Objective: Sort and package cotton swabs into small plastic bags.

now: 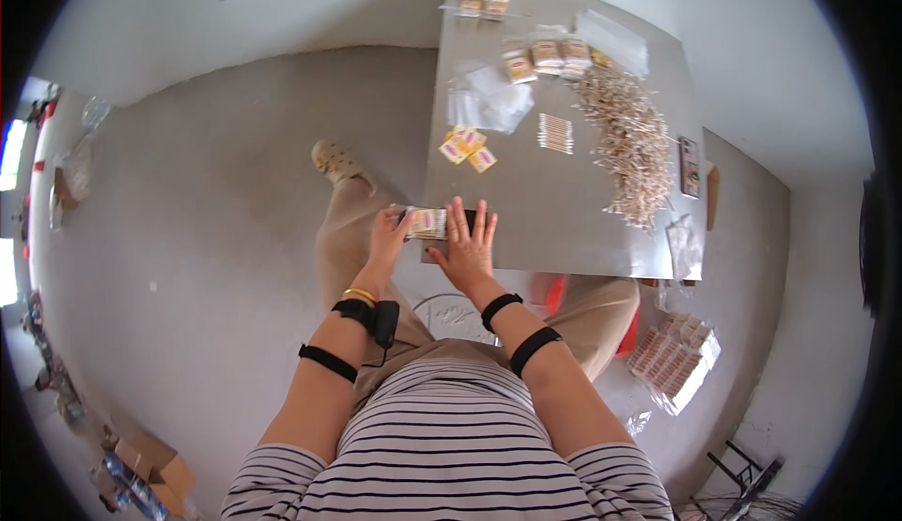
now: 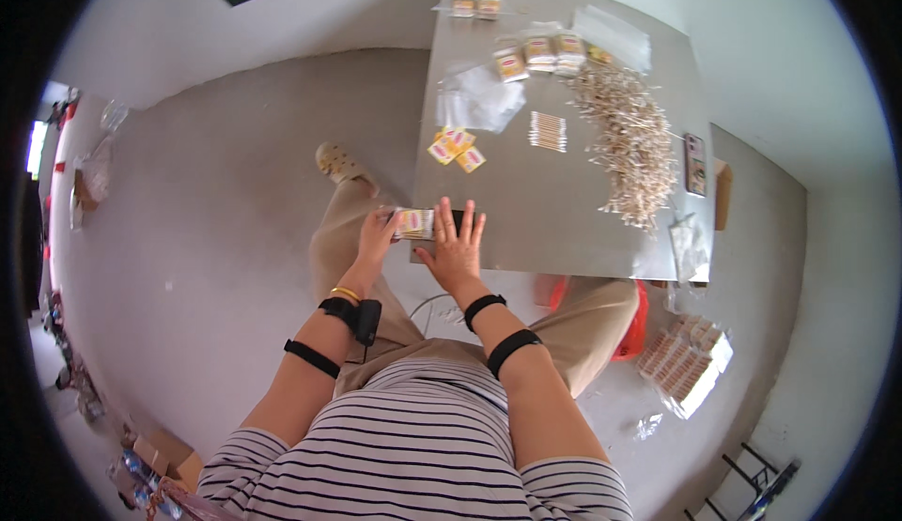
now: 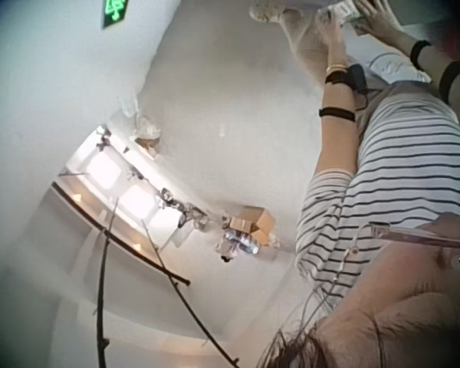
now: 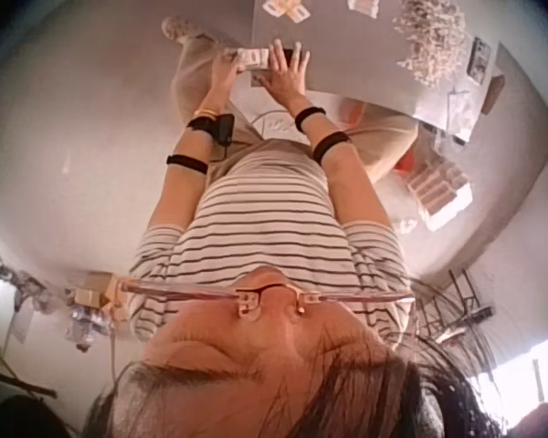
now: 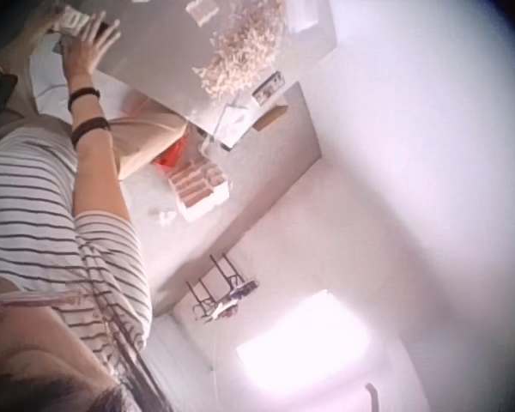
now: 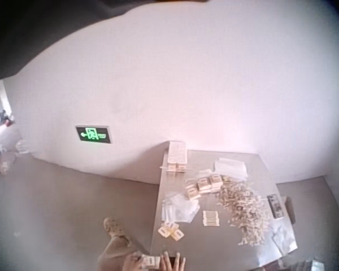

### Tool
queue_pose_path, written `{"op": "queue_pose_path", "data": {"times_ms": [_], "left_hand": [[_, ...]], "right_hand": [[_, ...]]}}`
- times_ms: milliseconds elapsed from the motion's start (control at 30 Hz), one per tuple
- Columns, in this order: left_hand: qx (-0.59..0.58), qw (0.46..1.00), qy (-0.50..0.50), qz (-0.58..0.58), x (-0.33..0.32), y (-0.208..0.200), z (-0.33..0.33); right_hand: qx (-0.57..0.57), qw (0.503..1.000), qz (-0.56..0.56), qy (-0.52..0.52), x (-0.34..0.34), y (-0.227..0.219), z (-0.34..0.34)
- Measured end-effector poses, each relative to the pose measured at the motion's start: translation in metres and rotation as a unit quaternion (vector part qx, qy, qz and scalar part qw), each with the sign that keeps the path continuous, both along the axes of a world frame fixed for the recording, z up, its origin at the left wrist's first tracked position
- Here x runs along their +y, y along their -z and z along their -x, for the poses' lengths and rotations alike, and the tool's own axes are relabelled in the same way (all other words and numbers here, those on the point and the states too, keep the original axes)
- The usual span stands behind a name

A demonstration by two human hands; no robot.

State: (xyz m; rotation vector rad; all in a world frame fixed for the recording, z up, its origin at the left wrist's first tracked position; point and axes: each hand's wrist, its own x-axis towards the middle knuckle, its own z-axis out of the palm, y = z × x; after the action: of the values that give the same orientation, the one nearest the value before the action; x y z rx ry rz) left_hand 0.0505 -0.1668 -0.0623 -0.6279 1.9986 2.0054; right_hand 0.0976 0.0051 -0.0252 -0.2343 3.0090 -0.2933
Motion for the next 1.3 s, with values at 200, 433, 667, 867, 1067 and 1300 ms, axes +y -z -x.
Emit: {"op": "queue_pose_path", "data": {"times_ms": [200,433,667,867,1067,1300], "left_hand": [[0.004,0.999,0.029,-0.033,-0.004,0.002,-0.007],[-0.048,0.99,0.099,-0.09,-0.031,0.001,-0.013],[0.104,0.982,-0.005,0.159,-0.016,-0.01,-0.009],[0.306,0.845,0.183,0.398,0.036,-0.084,0.017],[0.261,0.771,0.375,0.444,0.099,-0.075,0.051],[0.158,0.677,0.472,0.542,0.138,-0.062,0.078]], "right_hand": [[0.035,0.996,0.082,-0.03,0.025,-0.003,-0.001],[0.107,0.965,0.197,0.133,0.131,-0.007,0.04],[0.119,0.98,0.074,0.144,0.183,-0.018,0.087],[0.106,0.984,0.036,0.138,0.191,-0.008,0.099],[0.12,0.984,0.044,0.121,0.192,-0.007,0.102],[0.133,0.983,0.062,0.113,0.196,-0.006,0.099]]}}
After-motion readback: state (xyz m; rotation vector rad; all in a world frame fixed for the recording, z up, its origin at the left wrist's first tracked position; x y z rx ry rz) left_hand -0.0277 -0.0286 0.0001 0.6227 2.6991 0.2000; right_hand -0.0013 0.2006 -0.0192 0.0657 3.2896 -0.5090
